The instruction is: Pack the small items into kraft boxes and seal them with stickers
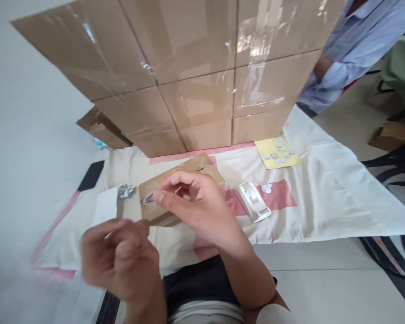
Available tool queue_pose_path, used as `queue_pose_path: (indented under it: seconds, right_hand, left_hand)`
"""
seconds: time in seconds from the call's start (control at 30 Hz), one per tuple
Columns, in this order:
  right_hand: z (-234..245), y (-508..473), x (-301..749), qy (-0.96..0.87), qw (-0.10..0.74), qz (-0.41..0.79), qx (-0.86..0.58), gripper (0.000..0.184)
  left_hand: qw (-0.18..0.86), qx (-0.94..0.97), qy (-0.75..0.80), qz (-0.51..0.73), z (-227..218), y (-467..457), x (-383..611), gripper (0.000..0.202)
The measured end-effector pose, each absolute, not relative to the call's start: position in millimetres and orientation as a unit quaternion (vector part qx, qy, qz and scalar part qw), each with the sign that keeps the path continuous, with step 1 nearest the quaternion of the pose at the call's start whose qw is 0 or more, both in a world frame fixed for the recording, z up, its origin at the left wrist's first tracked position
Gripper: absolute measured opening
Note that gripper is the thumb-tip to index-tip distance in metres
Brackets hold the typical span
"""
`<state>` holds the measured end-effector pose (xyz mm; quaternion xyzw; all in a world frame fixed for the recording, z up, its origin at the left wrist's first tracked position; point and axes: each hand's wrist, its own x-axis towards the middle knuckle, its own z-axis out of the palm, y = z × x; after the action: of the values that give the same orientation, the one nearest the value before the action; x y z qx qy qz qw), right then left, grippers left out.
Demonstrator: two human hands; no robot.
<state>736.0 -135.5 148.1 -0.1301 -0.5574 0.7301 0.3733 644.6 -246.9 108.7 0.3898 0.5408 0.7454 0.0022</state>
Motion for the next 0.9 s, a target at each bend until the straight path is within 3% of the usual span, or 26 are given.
queue_pose_path:
  seconds: [0.3,0.57,0.67,0.8,0.9]
  right_hand:
    - [151.7,-153.9,720.6,-0.586,0.328,0.725,-0.151,0.026]
    - [144.8,-150.6,724.3,-0.601,0.349,0.7,-0.162,0.018]
    - [141.4,-149.6,724.2,-0.614,0.354,0.687,-0.159,0.017]
    - [136.5,-149.2,725.4,-0.672,0.389,0.607,-0.168,0.004]
    - [134.9,-147.5,729.2,-0.721,0.462,0.494,-0.153,0.01]
  left_hand:
    - [-0.032,0.335,0.613,0.714,103.2,-246.8,636.2,0.015]
    - [0.163,0.327,0.549,0.752,100.8,-247.0,629.5,0.019]
    - [0.19,0.322,0.539,0.755,98.0,-247.3,628.2,0.019]
    - [0.164,0.321,0.554,0.75,94.5,-248.8,629.1,0.019]
    - [0.124,0.324,0.571,0.744,96.1,-249.6,631.8,0.018]
